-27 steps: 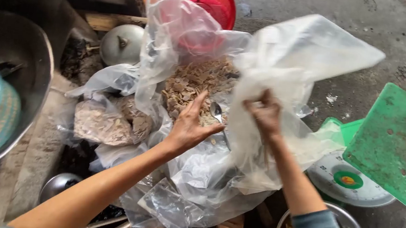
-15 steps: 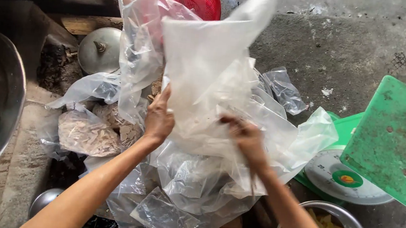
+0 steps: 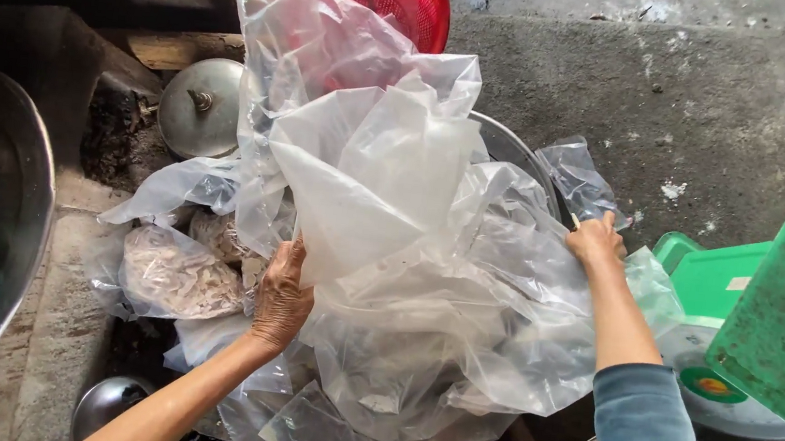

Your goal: The person uses chopsticks and a spoon to transfer dried food pieces from a large plastic bag into smaller plastic bags, which are then weighed on a scale and tied shut.

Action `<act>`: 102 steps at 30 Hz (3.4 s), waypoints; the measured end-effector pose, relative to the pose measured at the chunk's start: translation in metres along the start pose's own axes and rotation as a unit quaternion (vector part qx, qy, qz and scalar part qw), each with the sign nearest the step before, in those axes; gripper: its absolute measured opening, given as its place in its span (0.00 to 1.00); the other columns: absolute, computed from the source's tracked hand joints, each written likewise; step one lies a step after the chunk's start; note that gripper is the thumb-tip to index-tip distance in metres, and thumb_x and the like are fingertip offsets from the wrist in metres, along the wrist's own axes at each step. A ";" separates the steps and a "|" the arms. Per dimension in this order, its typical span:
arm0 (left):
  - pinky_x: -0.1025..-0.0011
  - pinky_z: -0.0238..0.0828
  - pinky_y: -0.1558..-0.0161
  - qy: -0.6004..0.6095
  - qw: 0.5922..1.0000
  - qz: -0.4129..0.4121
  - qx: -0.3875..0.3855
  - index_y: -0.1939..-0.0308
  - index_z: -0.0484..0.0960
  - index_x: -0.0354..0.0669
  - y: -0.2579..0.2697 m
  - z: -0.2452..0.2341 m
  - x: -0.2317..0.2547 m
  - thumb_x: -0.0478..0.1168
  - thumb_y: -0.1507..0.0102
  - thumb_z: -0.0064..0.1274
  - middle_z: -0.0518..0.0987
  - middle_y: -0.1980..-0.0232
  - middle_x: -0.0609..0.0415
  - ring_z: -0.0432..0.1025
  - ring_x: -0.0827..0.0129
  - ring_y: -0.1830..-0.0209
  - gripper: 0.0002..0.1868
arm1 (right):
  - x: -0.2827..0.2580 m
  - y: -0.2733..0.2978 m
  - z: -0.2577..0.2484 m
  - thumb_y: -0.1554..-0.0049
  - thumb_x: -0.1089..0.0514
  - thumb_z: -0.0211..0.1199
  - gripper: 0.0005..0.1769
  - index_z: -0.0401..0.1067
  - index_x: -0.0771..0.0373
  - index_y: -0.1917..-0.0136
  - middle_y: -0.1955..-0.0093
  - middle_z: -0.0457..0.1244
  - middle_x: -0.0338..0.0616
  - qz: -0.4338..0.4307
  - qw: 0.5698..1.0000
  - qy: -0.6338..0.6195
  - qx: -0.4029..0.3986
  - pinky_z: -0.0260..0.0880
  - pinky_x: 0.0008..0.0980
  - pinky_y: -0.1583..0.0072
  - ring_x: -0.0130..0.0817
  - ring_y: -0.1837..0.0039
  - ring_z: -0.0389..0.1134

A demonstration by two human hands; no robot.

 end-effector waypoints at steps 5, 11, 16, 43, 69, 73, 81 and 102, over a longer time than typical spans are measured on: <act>0.54 0.74 0.49 0.005 1.000 -0.007 0.009 0.28 0.69 0.54 -0.002 -0.007 0.008 0.28 0.49 0.54 0.73 0.51 0.49 0.74 0.47 0.50 0.44 | 0.001 0.026 -0.016 0.49 0.55 0.60 0.34 0.62 0.57 0.28 0.37 0.68 0.56 -0.030 0.996 0.077 0.013 0.69 0.63 0.38 0.62 0.36 0.70; 0.48 0.70 0.46 0.115 0.993 -0.030 0.014 0.25 0.65 0.52 -0.010 -0.046 0.069 0.29 0.46 0.54 0.74 0.47 0.43 0.73 0.43 0.46 0.43 | -0.022 0.052 -0.075 0.40 0.63 0.51 0.19 0.74 0.65 0.38 0.38 0.66 0.55 -0.291 0.941 -0.020 0.172 0.70 0.63 0.39 0.65 0.39 0.70; 0.57 0.78 0.46 0.178 0.981 0.040 0.064 0.23 0.55 0.53 -0.051 -0.060 0.129 0.28 0.44 0.48 0.72 0.28 0.43 0.71 0.51 0.40 0.44 | -0.044 0.186 -0.206 0.39 0.71 0.57 0.16 0.73 0.68 0.38 0.40 0.67 0.53 -0.444 0.800 -0.174 0.364 0.66 0.44 0.41 0.51 0.44 0.70; 0.65 0.73 0.65 0.583 0.781 -0.078 -0.212 0.39 0.78 0.43 -0.031 -0.107 0.225 0.84 0.46 0.39 0.80 0.51 0.47 0.76 0.58 0.59 0.53 | 0.009 0.370 -0.155 0.34 0.61 0.49 0.09 0.68 0.64 0.43 0.53 0.67 0.35 -0.218 0.446 -0.714 -0.494 0.48 0.04 0.76 0.09 0.76 0.50; 0.75 0.83 0.67 0.678 0.722 -0.136 -0.011 0.34 0.68 0.44 0.132 -0.188 0.052 0.35 0.35 0.55 0.70 0.64 0.59 0.73 0.73 0.72 0.25 | -0.151 0.551 -0.235 0.46 0.64 0.73 0.10 0.83 0.62 0.50 0.65 0.66 0.40 -0.540 0.795 -0.235 -0.147 0.70 0.22 0.52 0.21 0.62 0.64; 0.62 0.86 0.60 0.735 0.657 -0.171 -0.002 0.45 0.75 0.50 0.138 -0.113 0.008 0.39 0.36 0.62 0.77 0.60 0.59 0.78 0.67 0.63 0.17 | -0.180 0.564 -0.205 0.47 0.62 0.74 0.12 0.83 0.62 0.49 0.64 0.68 0.46 -0.533 0.806 -0.202 -0.161 0.69 0.24 0.59 0.26 0.65 0.66; 0.51 0.81 0.46 0.882 0.393 -0.256 0.042 0.60 0.83 0.55 0.158 0.004 -0.049 0.35 0.36 0.61 0.86 0.50 0.48 0.81 0.54 0.49 0.06 | -0.193 0.561 -0.142 0.49 0.51 0.77 0.26 0.74 0.64 0.42 0.56 0.69 0.47 -0.429 0.822 -0.239 -0.288 0.45 0.17 0.78 0.17 0.81 0.47; 0.38 0.51 0.32 0.530 0.800 -0.103 0.263 0.35 0.74 0.53 0.178 -0.120 -0.013 0.45 0.33 0.53 0.69 0.32 0.44 0.58 0.40 0.28 0.21 | -0.177 0.615 -0.150 0.43 0.59 0.64 0.07 0.77 0.45 0.58 0.53 0.70 0.32 -0.775 0.631 0.009 0.044 0.73 0.40 0.53 0.46 0.54 0.74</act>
Point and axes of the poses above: each hand's wrist, its own y-axis away from the middle knuckle, its own z-axis out of the palm, x = y × z, the point moved 4 cm from there along -y, towards the middle knuckle
